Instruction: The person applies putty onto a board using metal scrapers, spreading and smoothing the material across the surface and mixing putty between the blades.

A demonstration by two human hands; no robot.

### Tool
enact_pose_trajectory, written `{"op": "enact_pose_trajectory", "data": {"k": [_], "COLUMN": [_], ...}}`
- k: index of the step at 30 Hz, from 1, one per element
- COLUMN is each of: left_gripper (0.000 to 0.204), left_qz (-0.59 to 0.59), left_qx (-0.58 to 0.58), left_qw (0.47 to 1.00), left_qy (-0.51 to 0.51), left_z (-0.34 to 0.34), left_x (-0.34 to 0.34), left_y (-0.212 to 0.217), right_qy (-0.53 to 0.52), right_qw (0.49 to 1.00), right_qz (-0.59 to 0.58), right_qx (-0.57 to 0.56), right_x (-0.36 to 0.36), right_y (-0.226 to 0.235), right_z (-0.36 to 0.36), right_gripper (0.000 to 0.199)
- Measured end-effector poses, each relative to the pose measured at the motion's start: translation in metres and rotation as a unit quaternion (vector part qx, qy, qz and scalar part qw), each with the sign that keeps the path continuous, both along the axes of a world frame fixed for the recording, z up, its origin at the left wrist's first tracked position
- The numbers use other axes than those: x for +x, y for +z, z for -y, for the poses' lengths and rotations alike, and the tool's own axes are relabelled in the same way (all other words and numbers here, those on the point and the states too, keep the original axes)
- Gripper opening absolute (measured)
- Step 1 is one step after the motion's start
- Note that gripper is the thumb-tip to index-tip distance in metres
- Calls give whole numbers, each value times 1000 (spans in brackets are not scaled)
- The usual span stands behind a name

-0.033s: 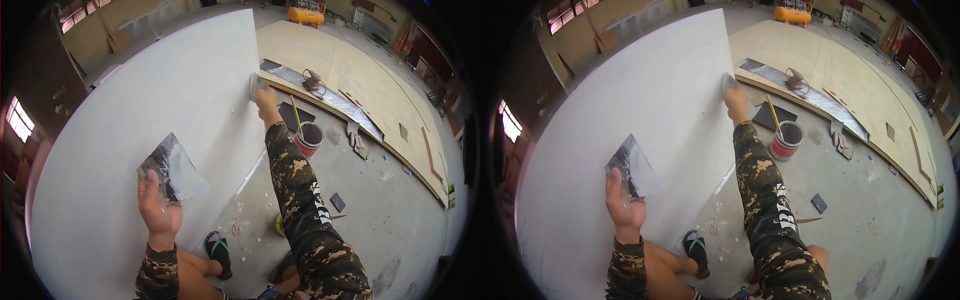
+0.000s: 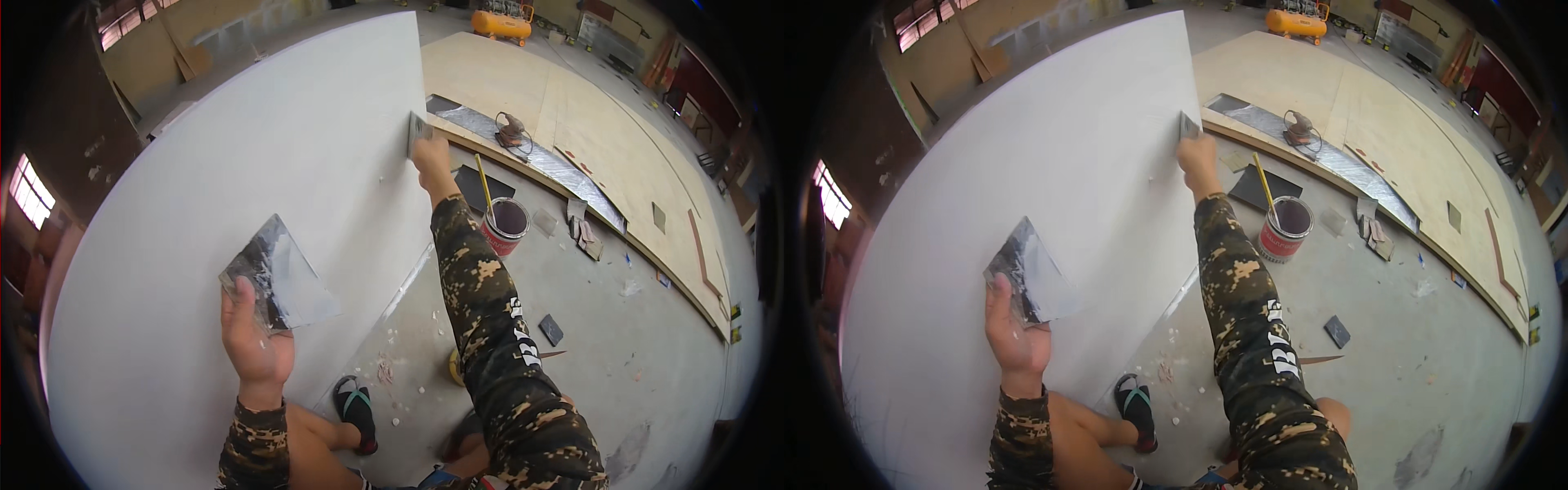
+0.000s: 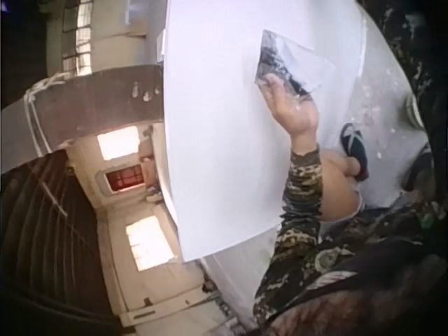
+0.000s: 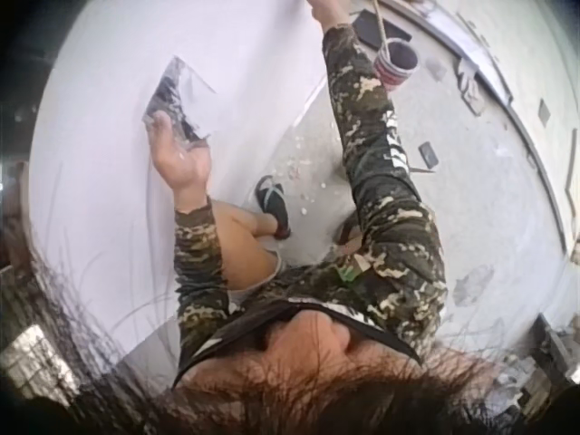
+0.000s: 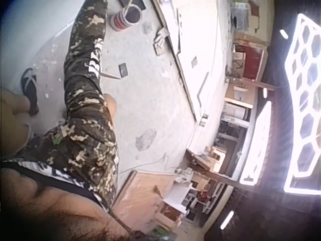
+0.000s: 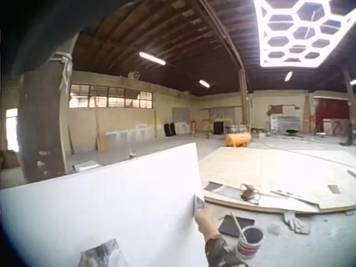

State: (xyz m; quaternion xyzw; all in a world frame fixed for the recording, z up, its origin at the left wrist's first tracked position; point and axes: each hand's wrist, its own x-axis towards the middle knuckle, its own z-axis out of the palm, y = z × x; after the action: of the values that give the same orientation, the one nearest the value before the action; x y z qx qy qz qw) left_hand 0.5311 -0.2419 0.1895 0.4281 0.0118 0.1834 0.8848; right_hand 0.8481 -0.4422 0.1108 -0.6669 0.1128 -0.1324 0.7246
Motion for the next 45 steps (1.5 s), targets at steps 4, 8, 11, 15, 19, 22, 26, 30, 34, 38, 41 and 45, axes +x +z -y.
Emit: {"op": "enact_pose_trajectory", "data": {"k": [4,8,11,15,19,22,26,30,34,38,41,45], "left_gripper": [40,39,36,31,31,32,34,36,34,34,36,42], "left_qz": [-18,-18,-10,-8,-7,-13,-22,-8,2,-6,4,0], "left_qx": [2,-1,-14,-14,-19,-27,-19,-20,-13,0,1,3], "left_qw": [1000,1000,1000,1000,999,999,999,1000,999,1000,1000,1000], "left_qy": [10,6,-12,-22,-28,-21,15,-3,-33,-12,-7,11], "left_z": [-9,-12,-13,-9,-2,-5,-12,-4,-3,4,4,-4], "left_x": [-4,0,4,9,8,6,1,8,17,20,23,19], "left_y": [3,0,-2,-4,-2,-7,0,5,-3,6,2,-2], "right_qy": [28,23,91,55,6,18,87,35,138,163,91,112], "right_qw": [976,874,858,934,991,996,974,875,875,954,984,990], "right_qz": [139,349,377,256,84,40,51,275,274,143,77,28], "right_qx": [-168,-338,-338,-243,-101,-83,-204,-397,-375,-207,-130,-84], "right_x": [-41,-127,-178,-121,-18,14,-21,-116,-196,-180,-185,-201], "right_y": [29,-15,-45,-75,-53,-44,-28,-77,-95,-123,-148,-180], "right_z": [-35,-82,-92,-42,25,29,0,-52,-74,-34,-24,-46], "right_gripper": [39,55,62,33,24,18,23,62,64,43,36,35]}}
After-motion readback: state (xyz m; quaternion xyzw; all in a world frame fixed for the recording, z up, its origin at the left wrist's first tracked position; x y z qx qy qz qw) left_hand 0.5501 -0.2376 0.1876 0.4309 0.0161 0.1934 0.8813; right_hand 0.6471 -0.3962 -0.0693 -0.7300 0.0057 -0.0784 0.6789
